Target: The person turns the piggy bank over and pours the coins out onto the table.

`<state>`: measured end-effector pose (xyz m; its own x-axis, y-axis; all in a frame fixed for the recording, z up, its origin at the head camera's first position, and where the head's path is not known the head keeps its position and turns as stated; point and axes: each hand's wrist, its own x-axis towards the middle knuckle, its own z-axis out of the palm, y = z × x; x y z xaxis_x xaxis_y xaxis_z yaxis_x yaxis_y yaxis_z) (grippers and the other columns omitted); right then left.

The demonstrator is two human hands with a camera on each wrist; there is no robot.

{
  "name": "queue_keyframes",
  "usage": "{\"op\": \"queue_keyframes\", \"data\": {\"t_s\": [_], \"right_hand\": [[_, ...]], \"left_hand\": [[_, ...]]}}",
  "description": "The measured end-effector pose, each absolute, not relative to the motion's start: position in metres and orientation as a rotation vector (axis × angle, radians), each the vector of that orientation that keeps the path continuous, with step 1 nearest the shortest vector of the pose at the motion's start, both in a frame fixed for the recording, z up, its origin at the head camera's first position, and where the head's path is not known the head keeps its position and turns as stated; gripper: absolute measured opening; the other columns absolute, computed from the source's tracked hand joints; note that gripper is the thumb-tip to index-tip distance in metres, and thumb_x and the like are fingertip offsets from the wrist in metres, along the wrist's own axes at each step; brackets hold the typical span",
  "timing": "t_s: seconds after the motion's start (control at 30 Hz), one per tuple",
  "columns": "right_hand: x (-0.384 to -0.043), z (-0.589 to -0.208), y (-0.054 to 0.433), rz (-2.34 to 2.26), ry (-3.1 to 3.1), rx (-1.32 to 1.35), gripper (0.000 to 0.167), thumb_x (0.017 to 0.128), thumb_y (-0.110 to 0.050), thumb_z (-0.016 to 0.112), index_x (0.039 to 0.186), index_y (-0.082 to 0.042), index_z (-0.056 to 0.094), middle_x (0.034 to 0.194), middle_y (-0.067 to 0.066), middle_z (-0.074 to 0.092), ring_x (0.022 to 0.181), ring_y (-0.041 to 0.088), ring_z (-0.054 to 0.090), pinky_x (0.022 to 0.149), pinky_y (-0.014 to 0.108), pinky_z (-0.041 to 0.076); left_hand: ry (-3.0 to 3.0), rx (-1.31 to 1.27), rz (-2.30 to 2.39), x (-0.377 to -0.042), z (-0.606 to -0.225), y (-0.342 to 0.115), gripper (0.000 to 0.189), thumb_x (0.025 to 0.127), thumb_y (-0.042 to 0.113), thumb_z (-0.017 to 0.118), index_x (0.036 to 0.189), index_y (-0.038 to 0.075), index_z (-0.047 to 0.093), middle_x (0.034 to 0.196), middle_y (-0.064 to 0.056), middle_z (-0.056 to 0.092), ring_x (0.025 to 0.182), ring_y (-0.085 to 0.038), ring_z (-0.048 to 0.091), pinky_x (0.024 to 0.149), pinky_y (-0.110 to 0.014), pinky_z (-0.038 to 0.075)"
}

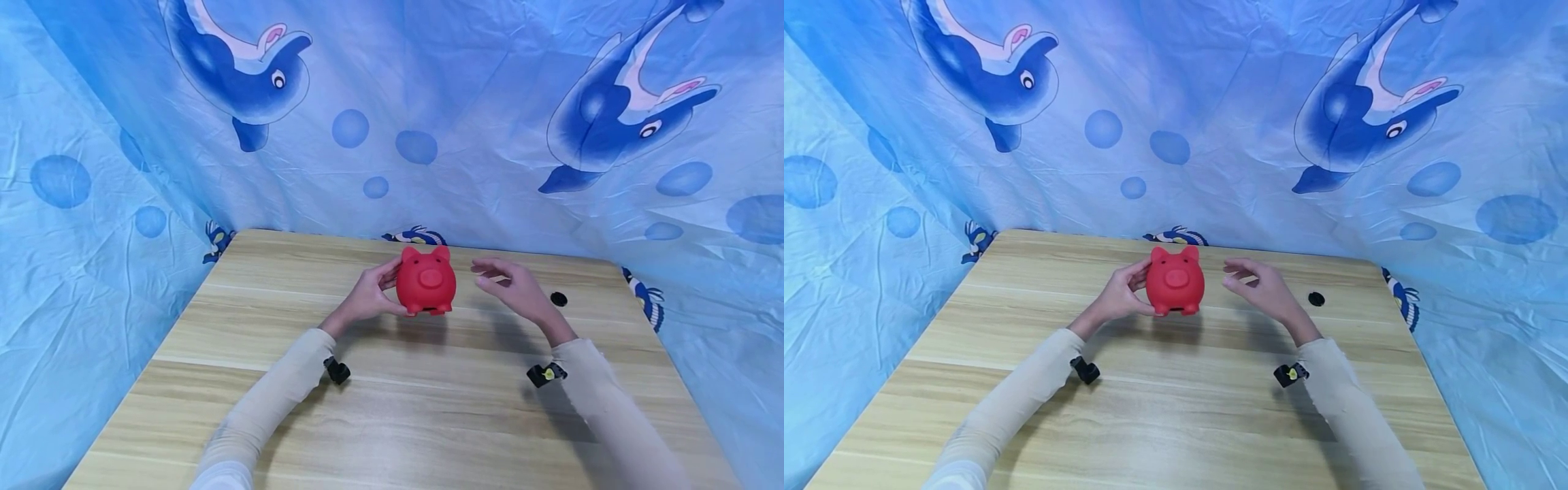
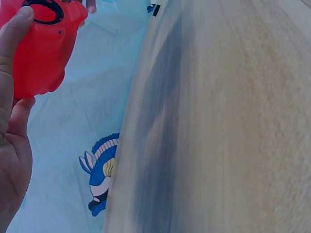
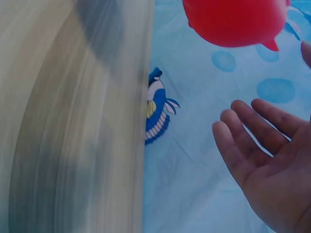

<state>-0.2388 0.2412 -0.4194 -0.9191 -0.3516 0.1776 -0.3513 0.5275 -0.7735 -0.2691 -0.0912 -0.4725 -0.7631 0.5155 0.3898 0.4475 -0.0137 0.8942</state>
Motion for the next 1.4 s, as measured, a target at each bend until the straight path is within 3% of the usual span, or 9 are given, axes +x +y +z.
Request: {"op": "queue_keyframes", "data": {"t_s": [0.2,0.33,0.5,0.77,1.4], "right_hand": [[-0.248,-0.428,0.225,-1.548,2.472,-0.759,0.051,0.103,-0.020,0.059,0.151,-0.008,0.049,0.144,0.016,0.059,0.125,0.040,0.060,0.094,0.045,0.059],[-0.253,-0.433,0.217,-1.624,2.353,-0.803,0.053,0.103,-0.016,0.056,0.153,-0.004,0.045,0.147,0.020,0.054,0.127,0.041,0.058,0.094,0.053,0.058],[-0.256,-0.437,0.208,-1.643,2.303,-0.807,0.057,0.104,-0.023,0.056,0.152,0.002,0.042,0.145,0.025,0.053,0.127,0.040,0.057,0.092,0.045,0.060],[-0.257,-0.442,0.199,-1.547,2.354,-0.791,0.060,0.102,-0.030,0.058,0.150,0.002,0.045,0.140,0.022,0.057,0.124,0.037,0.057,0.092,0.028,0.057],[-0.256,-0.443,0.196,-1.505,2.285,-0.818,0.079,0.094,-0.041,0.070,0.152,0.003,0.040,0.136,0.022,0.059,0.118,0.033,0.061,0.092,0.027,0.057]], "left_hand": [[2.167,1.081,1.928,-0.270,-0.473,-0.091,0.101,0.071,-0.004,0.091,0.156,0.000,0.037,0.154,-0.017,0.048,0.136,-0.032,0.054,0.107,-0.056,0.047],[2.156,1.070,1.919,-0.269,-0.472,-0.091,0.103,0.070,-0.004,0.091,0.157,0.002,0.036,0.156,-0.016,0.047,0.137,-0.030,0.054,0.107,-0.055,0.046],[2.152,1.055,1.910,-0.269,-0.473,-0.092,0.104,0.071,-0.004,0.091,0.158,0.002,0.035,0.157,-0.015,0.046,0.138,-0.029,0.053,0.108,-0.052,0.046],[2.164,1.025,1.902,-0.270,-0.476,-0.093,0.103,0.071,-0.005,0.090,0.158,0.002,0.035,0.157,-0.016,0.046,0.138,-0.030,0.053,0.108,-0.054,0.046],[2.177,1.018,1.835,-0.268,-0.476,-0.093,0.104,0.070,-0.003,0.091,0.157,0.000,0.034,0.158,-0.017,0.043,0.138,-0.032,0.053,0.108,-0.050,0.046]]}}
